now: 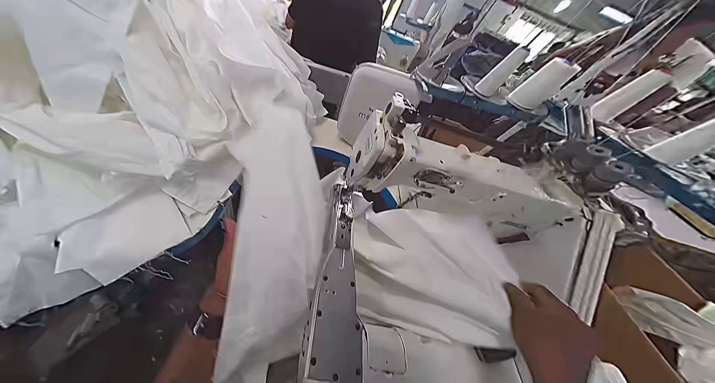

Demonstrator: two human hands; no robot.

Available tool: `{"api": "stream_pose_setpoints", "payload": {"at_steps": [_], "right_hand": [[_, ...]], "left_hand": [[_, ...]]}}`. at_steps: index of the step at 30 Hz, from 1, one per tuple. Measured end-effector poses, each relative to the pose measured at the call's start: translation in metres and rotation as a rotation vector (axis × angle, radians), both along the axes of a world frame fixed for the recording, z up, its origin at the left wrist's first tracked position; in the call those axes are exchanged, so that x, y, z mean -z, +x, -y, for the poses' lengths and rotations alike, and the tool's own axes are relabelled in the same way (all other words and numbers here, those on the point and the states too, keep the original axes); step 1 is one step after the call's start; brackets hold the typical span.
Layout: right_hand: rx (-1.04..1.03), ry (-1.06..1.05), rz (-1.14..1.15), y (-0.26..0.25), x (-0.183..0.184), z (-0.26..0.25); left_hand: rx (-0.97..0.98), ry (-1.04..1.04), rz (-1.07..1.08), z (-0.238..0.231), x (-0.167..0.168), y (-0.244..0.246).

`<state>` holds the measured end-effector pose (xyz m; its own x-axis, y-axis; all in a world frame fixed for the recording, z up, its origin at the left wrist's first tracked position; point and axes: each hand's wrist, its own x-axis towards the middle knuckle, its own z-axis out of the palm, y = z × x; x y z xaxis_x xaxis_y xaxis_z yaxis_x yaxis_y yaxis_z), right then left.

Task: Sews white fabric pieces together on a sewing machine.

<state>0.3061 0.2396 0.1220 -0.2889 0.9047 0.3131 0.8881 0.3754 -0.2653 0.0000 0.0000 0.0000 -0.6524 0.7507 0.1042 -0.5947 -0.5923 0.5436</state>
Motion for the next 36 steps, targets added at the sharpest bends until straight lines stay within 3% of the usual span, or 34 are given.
{"api": "stream_pose_setpoints", "payload": {"at_steps": [1,2,4,6,8,10,12,14,16,18,19,22,25,30,33,36], "right_hand": [[0.121,0.006,-0.041,0.017,0.002,-0.009],[0.204,0.014,-0.068,0.027,0.005,-0.012],[0.122,0.084,-0.087,0.014,0.007,-0.002],[-0.163,0.167,-0.076,-0.038,0.019,0.021],[-0.572,0.281,-0.024,-0.101,0.042,0.047],[-0.852,0.414,0.058,-0.152,0.066,0.047],[-0.891,0.373,0.119,-0.168,0.076,0.025],[-0.889,0.28,0.096,-0.167,0.077,0.005],[-0.967,0.211,0.047,-0.162,0.09,0.01],[-1.026,0.125,0.05,-0.149,0.1,0.026],[-1.03,0.121,0.045,-0.151,0.098,0.03],[-1.052,0.133,0.034,-0.147,0.096,0.038],[-1.159,0.289,-0.032,-0.136,0.109,0.044],[-1.264,0.227,0.009,-0.118,0.11,0.065],[-1.228,0.088,0.135,-0.118,0.1,0.07],[-1.319,0.026,0.073,-0.113,0.103,0.067]], "left_hand": [[0.019,-0.07,0.028,-0.008,-0.004,-0.004],[-0.047,-0.286,-0.061,-0.015,-0.009,-0.004],[-0.027,-0.899,-0.55,-0.037,-0.034,-0.023],[0.0,-1.2,-1.074,-0.069,-0.049,-0.047],[0.061,-1.253,-1.473,-0.084,-0.076,-0.029],[0.22,-1.265,-1.703,-0.081,-0.088,0.015],[0.266,-1.301,-1.662,-0.054,-0.059,0.039],[0.265,-1.202,-1.513,-0.008,-0.033,0.03],[0.413,-0.796,-1.525,0.03,-0.031,0.034],[0.562,-0.491,-1.459,0.025,-0.039,0.057],[0.477,-0.477,-1.446,0.009,-0.036,0.054],[-0.083,-0.581,-1.33,-0.062,0.011,0.031],[-0.368,-0.592,-1.182,-0.099,0.031,0.043],[-0.169,-0.606,-0.992,-0.103,0.028,0.021],[-0.158,-0.599,-1.056,-0.111,0.019,0.013],[-0.173,-0.63,-1.08,-0.106,0.016,0.019]]}}
